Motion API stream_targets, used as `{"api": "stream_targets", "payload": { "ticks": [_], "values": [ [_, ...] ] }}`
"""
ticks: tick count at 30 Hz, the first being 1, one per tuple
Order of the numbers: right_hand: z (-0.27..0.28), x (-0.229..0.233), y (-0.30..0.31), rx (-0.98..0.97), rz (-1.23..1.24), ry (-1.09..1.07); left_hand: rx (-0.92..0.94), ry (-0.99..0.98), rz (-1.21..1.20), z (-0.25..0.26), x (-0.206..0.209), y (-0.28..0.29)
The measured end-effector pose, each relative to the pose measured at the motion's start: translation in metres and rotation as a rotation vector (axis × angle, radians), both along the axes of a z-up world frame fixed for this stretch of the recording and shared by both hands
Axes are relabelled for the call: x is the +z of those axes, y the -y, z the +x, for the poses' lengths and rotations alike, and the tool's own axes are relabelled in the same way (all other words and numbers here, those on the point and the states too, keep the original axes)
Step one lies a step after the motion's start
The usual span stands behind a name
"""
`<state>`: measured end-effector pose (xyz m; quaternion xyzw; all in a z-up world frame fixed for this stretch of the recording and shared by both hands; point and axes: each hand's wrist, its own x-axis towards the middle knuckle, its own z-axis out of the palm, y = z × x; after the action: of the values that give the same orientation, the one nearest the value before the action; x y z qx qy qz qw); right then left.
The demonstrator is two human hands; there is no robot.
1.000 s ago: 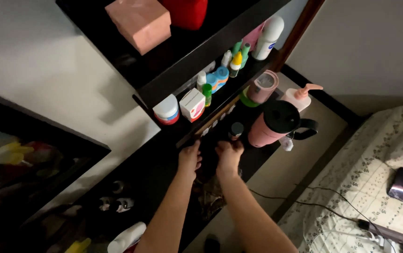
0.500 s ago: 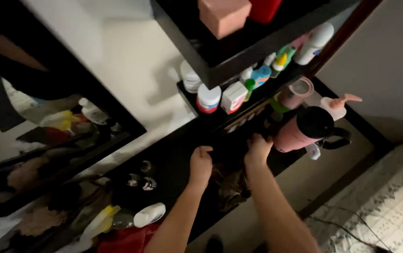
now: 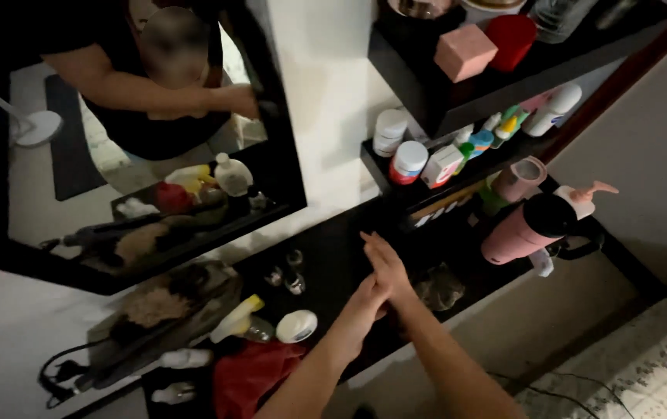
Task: Cleaning hair tools and organizing cosmetic products on a vanity shelf.
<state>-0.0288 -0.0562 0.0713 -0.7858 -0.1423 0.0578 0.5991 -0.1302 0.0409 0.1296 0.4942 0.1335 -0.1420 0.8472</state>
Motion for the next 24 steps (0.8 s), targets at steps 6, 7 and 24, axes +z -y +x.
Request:
{"api": "stream_targets", "payload": {
  "ticks": [6,7,24],
  "values": [
    [-0.018,-0.016,-0.042,0.036,-0.239,-0.172,-0.012,0.189,0.188,-0.025,-0.029,-0.065],
    [-0.021,-0.017,-0.052,0.065,-0.263,-0.175,0.091,0.361,0.229,-0.028,-0.029,-0.079],
    [0.026,-0.085,-0.123,0.352,-0.5,0.17,0.53,0.267,0.43,-0.116,0.09,-0.251]
  ]
}}
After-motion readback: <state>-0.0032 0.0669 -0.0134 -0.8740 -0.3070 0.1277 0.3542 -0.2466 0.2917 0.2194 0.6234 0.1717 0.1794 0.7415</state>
